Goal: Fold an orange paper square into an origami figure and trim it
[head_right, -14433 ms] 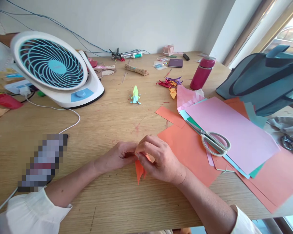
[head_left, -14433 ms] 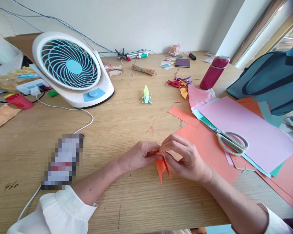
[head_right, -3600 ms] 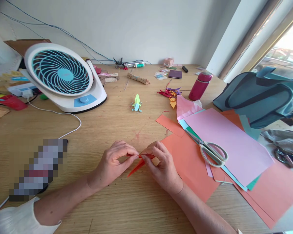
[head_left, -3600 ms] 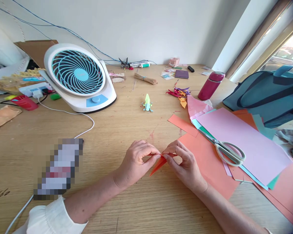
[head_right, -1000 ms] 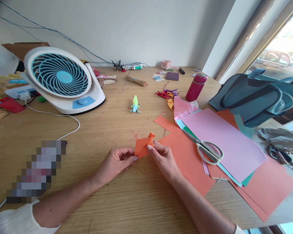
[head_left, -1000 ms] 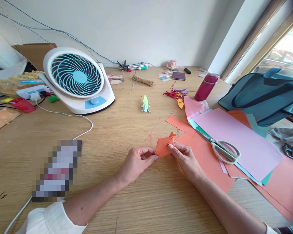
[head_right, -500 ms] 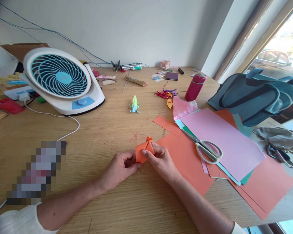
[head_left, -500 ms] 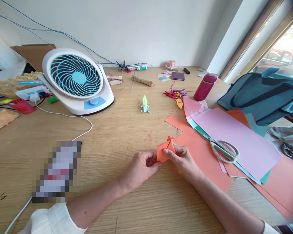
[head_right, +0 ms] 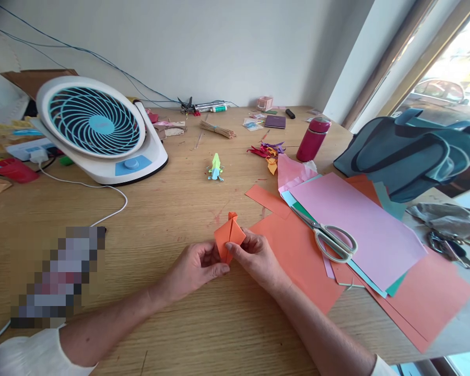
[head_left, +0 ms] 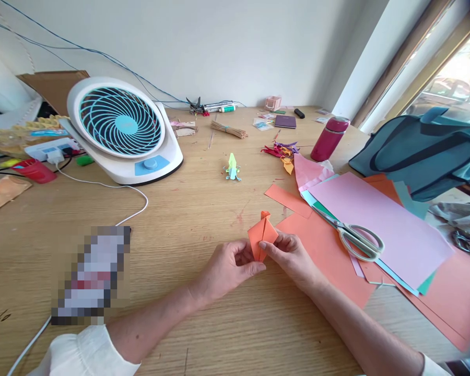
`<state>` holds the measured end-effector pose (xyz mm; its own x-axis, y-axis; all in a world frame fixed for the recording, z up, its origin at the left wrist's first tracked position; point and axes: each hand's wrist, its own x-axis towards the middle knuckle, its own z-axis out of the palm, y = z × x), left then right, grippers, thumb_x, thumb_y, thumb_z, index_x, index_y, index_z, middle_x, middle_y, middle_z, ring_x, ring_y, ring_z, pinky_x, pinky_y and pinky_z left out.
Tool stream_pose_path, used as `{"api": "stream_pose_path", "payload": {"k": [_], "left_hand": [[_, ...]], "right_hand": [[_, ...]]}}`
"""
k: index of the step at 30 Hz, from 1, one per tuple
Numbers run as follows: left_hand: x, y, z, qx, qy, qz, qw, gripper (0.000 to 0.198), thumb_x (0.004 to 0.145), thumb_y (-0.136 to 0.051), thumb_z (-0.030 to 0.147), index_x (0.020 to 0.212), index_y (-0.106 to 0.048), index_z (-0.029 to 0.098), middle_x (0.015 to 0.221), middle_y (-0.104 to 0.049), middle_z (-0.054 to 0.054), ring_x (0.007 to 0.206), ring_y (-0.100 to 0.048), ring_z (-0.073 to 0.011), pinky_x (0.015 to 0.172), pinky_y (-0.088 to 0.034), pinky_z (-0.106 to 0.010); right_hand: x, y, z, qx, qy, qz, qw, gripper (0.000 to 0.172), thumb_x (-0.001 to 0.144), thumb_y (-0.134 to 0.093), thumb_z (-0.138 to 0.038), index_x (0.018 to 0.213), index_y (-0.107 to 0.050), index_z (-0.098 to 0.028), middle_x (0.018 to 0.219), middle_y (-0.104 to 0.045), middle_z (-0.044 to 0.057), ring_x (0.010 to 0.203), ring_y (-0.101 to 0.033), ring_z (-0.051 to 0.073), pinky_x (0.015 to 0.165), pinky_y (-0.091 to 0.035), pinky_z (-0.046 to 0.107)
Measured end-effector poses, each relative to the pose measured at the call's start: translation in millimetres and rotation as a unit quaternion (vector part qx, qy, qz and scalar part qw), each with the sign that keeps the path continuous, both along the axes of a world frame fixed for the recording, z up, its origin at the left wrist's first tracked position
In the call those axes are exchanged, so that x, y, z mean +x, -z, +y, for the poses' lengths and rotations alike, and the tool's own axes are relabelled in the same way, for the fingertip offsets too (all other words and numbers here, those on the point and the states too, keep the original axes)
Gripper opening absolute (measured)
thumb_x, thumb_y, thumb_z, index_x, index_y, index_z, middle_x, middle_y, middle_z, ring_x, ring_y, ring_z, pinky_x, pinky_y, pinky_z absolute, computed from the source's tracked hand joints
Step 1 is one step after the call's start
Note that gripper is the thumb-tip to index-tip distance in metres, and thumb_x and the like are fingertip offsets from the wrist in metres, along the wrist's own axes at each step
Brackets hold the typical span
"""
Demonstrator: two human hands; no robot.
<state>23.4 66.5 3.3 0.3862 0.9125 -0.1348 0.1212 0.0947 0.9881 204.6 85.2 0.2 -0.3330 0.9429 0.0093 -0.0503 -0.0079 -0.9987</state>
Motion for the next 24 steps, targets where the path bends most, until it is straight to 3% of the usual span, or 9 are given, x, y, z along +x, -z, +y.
{"api": "stream_pose_path", "payload": {"k": [6, 11, 15, 20, 24], "left_hand": [[-10.7, -10.8, 14.7, 0.058, -0.064, -0.003, 0.996, 0.045, 0.085, -0.064, 0.055, 0.103, -0.063, 0.014, 0.092, -0.066, -0.006, 0.073, -0.055, -0.013, 0.061, -0.043, -0.023], [-9.5, -13.1, 15.7, 0.057, -0.071, 0.002, 0.996, 0.04, 0.081, -0.071, 0.051, 0.071, -0.056, 0.015, 0.066, -0.048, 0.003, 0.062, -0.042, -0.0095, 0.056, -0.034, -0.021], [-6.7, -11.3, 13.3, 0.047, -0.102, 0.004, 0.994, 0.041, 0.08, -0.072, 0.048, 0.066, -0.051, 0.016, 0.063, -0.043, 0.004, 0.06, -0.037, -0.0088, 0.055, -0.032, -0.022], [-4.0, -9.5, 11.3, 0.071, -0.137, 0.018, 0.988, 0.036, 0.082, -0.07, 0.043, 0.067, -0.052, 0.016, 0.064, -0.044, 0.004, 0.061, -0.037, -0.0094, 0.057, -0.033, -0.023], [-2.8, -6.5, 11.2, 0.057, -0.141, -0.003, 0.988, 0.037, 0.082, -0.071, 0.044, 0.067, -0.052, 0.016, 0.064, -0.043, 0.004, 0.061, -0.038, -0.0089, 0.057, -0.032, -0.022]], "right_hand": [[-0.3, 0.2, -3.4, 0.075, -0.043, -0.102, 0.991, 0.031, 0.086, -0.065, -0.046, 0.071, -0.061, -0.018, 0.077, -0.059, 0.001, 0.072, -0.054, 0.015, 0.065, -0.045, 0.027], [-1.6, 0.4, -7.6, 0.117, -0.096, -0.217, 0.964, 0.033, 0.089, -0.061, -0.029, 0.062, -0.044, -0.019, 0.069, -0.044, -0.004, 0.06, -0.042, 0.009, 0.053, -0.033, 0.022], [-1.3, 1.7, -8.0, 0.108, -0.101, -0.22, 0.964, 0.035, 0.089, -0.061, -0.027, 0.061, -0.042, -0.018, 0.07, -0.041, -0.004, 0.061, -0.039, 0.008, 0.054, -0.031, 0.023], [-2.0, 6.3, -7.5, 0.089, -0.098, -0.177, 0.975, 0.044, 0.09, -0.062, -0.037, 0.057, -0.04, -0.018, 0.07, -0.043, -0.003, 0.062, -0.04, 0.009, 0.054, -0.031, 0.024], [-1.8, 7.0, -6.9, 0.079, -0.104, -0.165, 0.978, 0.041, 0.09, -0.063, -0.035, 0.059, -0.043, -0.018, 0.071, -0.047, -0.003, 0.062, -0.042, 0.009, 0.054, -0.031, 0.023]]}}
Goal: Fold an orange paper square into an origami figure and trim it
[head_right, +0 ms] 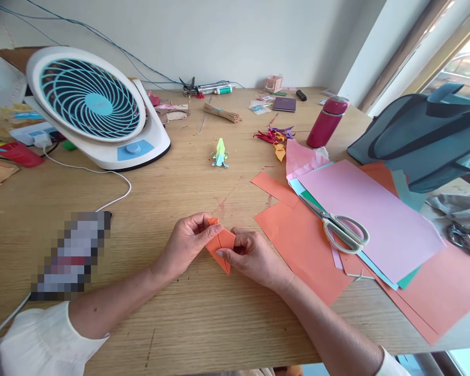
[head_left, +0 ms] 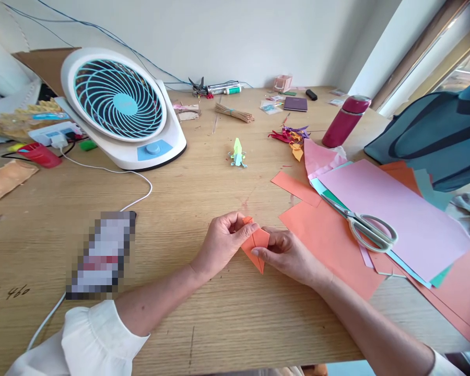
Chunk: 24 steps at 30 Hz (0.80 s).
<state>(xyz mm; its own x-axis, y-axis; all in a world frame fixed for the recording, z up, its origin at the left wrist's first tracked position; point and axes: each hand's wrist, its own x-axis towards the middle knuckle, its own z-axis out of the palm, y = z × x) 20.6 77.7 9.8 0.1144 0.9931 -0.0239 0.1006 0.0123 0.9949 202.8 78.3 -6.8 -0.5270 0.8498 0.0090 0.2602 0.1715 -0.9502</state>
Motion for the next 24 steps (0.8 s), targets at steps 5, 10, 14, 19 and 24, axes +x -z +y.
{"api": "stream_pose_path", "payload": {"k": [5, 10, 14, 19, 24], "left_hand": [[0.2, 0.1, 2.9, -0.035, -0.003, -0.064, 0.997, 0.04, 0.079, -0.075, 0.046, 0.067, -0.052, 0.015, 0.065, -0.046, 0.004, 0.062, -0.04, -0.0079, 0.058, -0.034, -0.021], [-1.9, -4.5, 7.9, -0.048, -0.047, -0.091, 0.994, 0.038, 0.076, -0.077, 0.046, 0.069, -0.057, 0.014, 0.064, -0.049, 0.004, 0.061, -0.042, -0.0074, 0.058, -0.034, -0.021], [-3.5, -7.2, 10.7, -0.07, -0.063, -0.115, 0.989, 0.039, 0.072, -0.079, 0.046, 0.068, -0.057, 0.014, 0.064, -0.052, 0.004, 0.061, -0.045, -0.0075, 0.058, -0.037, -0.021], [-5.6, -9.9, 11.9, -0.117, -0.065, -0.153, 0.979, 0.041, 0.068, -0.083, 0.047, 0.07, -0.058, 0.014, 0.066, -0.055, 0.004, 0.061, -0.048, -0.0073, 0.059, -0.039, -0.02], [-8.9, -8.3, 13.4, -0.156, -0.01, -0.156, 0.975, 0.041, 0.069, -0.081, 0.05, 0.073, -0.059, 0.015, 0.07, -0.058, 0.002, 0.063, -0.051, -0.009, 0.058, -0.038, -0.021]], "right_hand": [[1.7, -4.3, 1.0, -0.022, -0.031, -0.008, 0.999, 0.031, 0.09, -0.062, -0.031, 0.065, -0.052, -0.017, 0.073, -0.05, -0.002, 0.063, -0.042, 0.01, 0.055, -0.031, 0.024], [2.1, -4.2, 1.8, -0.016, -0.067, 0.014, 0.998, 0.036, 0.091, -0.062, -0.035, 0.062, -0.05, -0.017, 0.072, -0.045, -0.003, 0.062, -0.038, 0.009, 0.054, -0.028, 0.025], [3.6, -0.2, 1.7, -0.016, -0.059, 0.002, 0.998, 0.042, 0.09, -0.063, -0.044, 0.06, -0.051, -0.016, 0.075, -0.046, -0.001, 0.064, -0.039, 0.01, 0.056, -0.029, 0.025], [4.0, -2.1, -0.1, -0.02, -0.065, 0.009, 0.998, 0.045, 0.091, -0.063, -0.046, 0.061, -0.047, -0.017, 0.072, -0.043, -0.003, 0.063, -0.037, 0.01, 0.055, -0.027, 0.025], [1.5, -3.3, -1.8, -0.01, -0.059, 0.023, 0.998, 0.047, 0.092, -0.062, -0.044, 0.06, -0.04, -0.018, 0.074, -0.042, -0.003, 0.064, -0.035, 0.01, 0.056, -0.026, 0.025]]}}
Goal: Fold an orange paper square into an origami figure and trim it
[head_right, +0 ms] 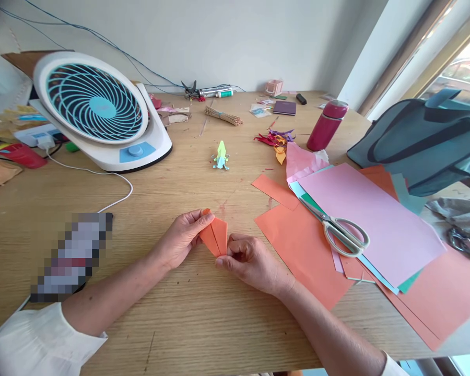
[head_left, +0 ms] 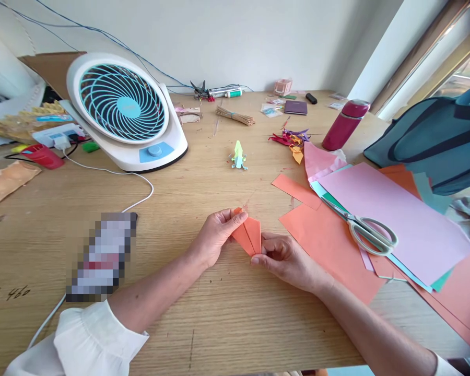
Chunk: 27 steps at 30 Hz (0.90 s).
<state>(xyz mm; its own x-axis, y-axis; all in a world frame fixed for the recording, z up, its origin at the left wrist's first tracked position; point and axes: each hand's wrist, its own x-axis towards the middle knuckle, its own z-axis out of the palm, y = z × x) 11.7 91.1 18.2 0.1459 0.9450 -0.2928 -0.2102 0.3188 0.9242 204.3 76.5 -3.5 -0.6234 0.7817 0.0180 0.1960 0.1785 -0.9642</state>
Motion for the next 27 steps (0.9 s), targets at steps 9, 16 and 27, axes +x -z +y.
{"api": "stream_pose_path", "payload": {"k": [9, 16, 27], "left_hand": [[1.6, 3.3, -5.6, 0.065, 0.027, 0.036, 0.997, 0.039, 0.073, -0.079, 0.046, 0.065, -0.058, 0.015, 0.059, -0.05, 0.004, 0.056, -0.04, -0.0075, 0.055, -0.033, -0.022], [2.3, 0.3, -8.0, 0.087, 0.048, 0.068, 0.993, 0.04, 0.073, -0.077, 0.05, 0.067, -0.058, 0.015, 0.063, -0.052, 0.004, 0.056, -0.042, -0.0083, 0.055, -0.035, -0.023], [3.4, 2.6, -11.0, 0.099, 0.043, 0.088, 0.99, 0.039, 0.072, -0.079, 0.048, 0.067, -0.064, 0.013, 0.061, -0.049, 0.003, 0.06, -0.038, -0.009, 0.058, -0.031, -0.023]], "right_hand": [[-1.8, 1.3, -0.7, 0.024, 0.031, -0.021, 0.999, 0.047, 0.092, -0.061, -0.045, 0.06, -0.04, -0.018, 0.072, -0.04, -0.003, 0.063, -0.034, 0.01, 0.055, -0.024, 0.026], [-4.0, -3.0, -1.0, 0.035, 0.011, -0.005, 0.999, 0.048, 0.093, -0.059, -0.049, 0.059, -0.043, -0.017, 0.076, -0.048, -0.001, 0.063, -0.037, 0.01, 0.055, -0.026, 0.026], [-3.5, 0.0, -1.8, 0.028, 0.025, 0.005, 0.999, 0.052, 0.09, -0.063, -0.048, 0.058, -0.036, -0.018, 0.071, -0.041, -0.003, 0.062, -0.034, 0.009, 0.053, -0.024, 0.025]]}}
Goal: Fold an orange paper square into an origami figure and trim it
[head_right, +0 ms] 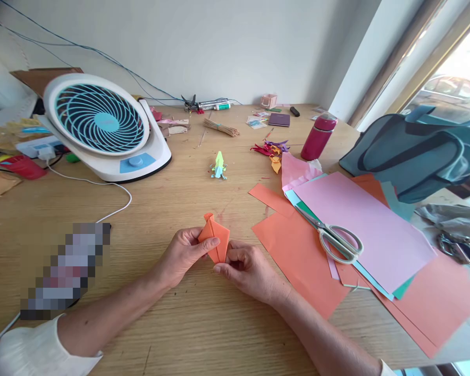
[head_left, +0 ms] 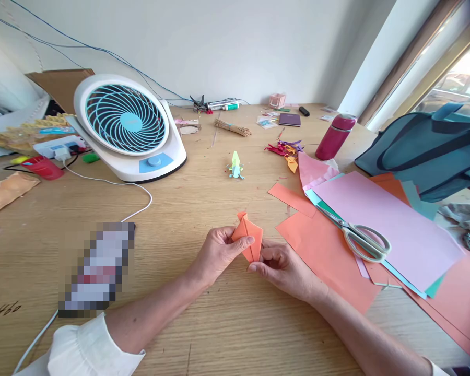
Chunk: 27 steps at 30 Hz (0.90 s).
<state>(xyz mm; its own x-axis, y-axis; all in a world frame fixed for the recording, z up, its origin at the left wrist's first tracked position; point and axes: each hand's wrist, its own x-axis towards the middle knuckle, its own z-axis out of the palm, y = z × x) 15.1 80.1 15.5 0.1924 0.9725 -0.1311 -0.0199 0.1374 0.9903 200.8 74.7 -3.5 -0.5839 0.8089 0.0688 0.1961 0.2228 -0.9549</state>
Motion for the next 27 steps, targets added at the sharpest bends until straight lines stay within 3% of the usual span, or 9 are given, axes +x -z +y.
{"api": "stream_pose_path", "payload": {"k": [10, 15, 18, 23, 27], "left_hand": [[3.8, 4.8, -5.0, -0.012, 0.009, -0.01, 1.0, 0.042, 0.069, -0.08, 0.051, 0.063, -0.064, 0.013, 0.059, -0.053, 0.002, 0.056, -0.041, -0.0091, 0.055, -0.034, -0.022], [4.5, 11.6, -6.8, -0.003, 0.004, -0.024, 1.0, 0.038, 0.071, -0.08, 0.048, 0.069, -0.069, 0.012, 0.063, -0.058, 0.0, 0.06, -0.047, -0.0111, 0.06, -0.038, -0.024], [3.2, 12.4, -7.6, 0.013, -0.005, 0.004, 1.0, 0.037, 0.071, -0.08, 0.048, 0.068, -0.069, 0.012, 0.063, -0.059, -0.001, 0.062, -0.049, -0.0125, 0.06, -0.039, -0.024], [2.1, 7.8, -9.7, 0.044, -0.001, 0.016, 0.999, 0.035, 0.071, -0.08, 0.044, 0.07, -0.069, 0.012, 0.064, -0.058, 0.0, 0.062, -0.048, -0.0116, 0.06, -0.039, -0.024], [1.6, 11.2, -9.0, 0.046, -0.021, 0.005, 0.999, 0.038, 0.068, -0.083, 0.045, 0.063, -0.063, 0.013, 0.053, -0.049, 0.004, 0.052, -0.04, -0.0074, 0.051, -0.032, -0.021]], "right_hand": [[-2.8, -3.5, 0.5, 0.047, 0.018, 0.003, 0.999, 0.051, 0.095, -0.054, -0.053, 0.059, -0.043, -0.018, 0.07, -0.044, -0.001, 0.063, -0.037, 0.011, 0.056, -0.028, 0.026], [-3.2, -3.2, -0.9, 0.042, 0.012, -0.012, 0.999, 0.055, 0.091, -0.059, -0.054, 0.056, -0.036, -0.018, 0.068, -0.042, -0.003, 0.06, -0.034, 0.009, 0.055, -0.026, 0.026], [-2.8, -0.5, -1.1, 0.044, 0.014, -0.01, 0.999, 0.053, 0.09, -0.062, -0.053, 0.056, -0.042, -0.017, 0.069, -0.044, -0.003, 0.06, -0.034, 0.009, 0.054, -0.026, 0.026], [-1.4, 4.0, -0.6, 0.077, 0.014, -0.009, 0.997, 0.048, 0.091, -0.062, -0.05, 0.059, -0.051, -0.016, 0.07, -0.047, -0.002, 0.062, -0.038, 0.01, 0.055, -0.029, 0.025], [-1.0, 5.0, -1.3, 0.099, 0.022, -0.022, 0.995, 0.044, 0.092, -0.062, -0.048, 0.061, -0.054, -0.017, 0.073, -0.052, 0.0, 0.066, -0.045, 0.012, 0.058, -0.035, 0.024]]}}
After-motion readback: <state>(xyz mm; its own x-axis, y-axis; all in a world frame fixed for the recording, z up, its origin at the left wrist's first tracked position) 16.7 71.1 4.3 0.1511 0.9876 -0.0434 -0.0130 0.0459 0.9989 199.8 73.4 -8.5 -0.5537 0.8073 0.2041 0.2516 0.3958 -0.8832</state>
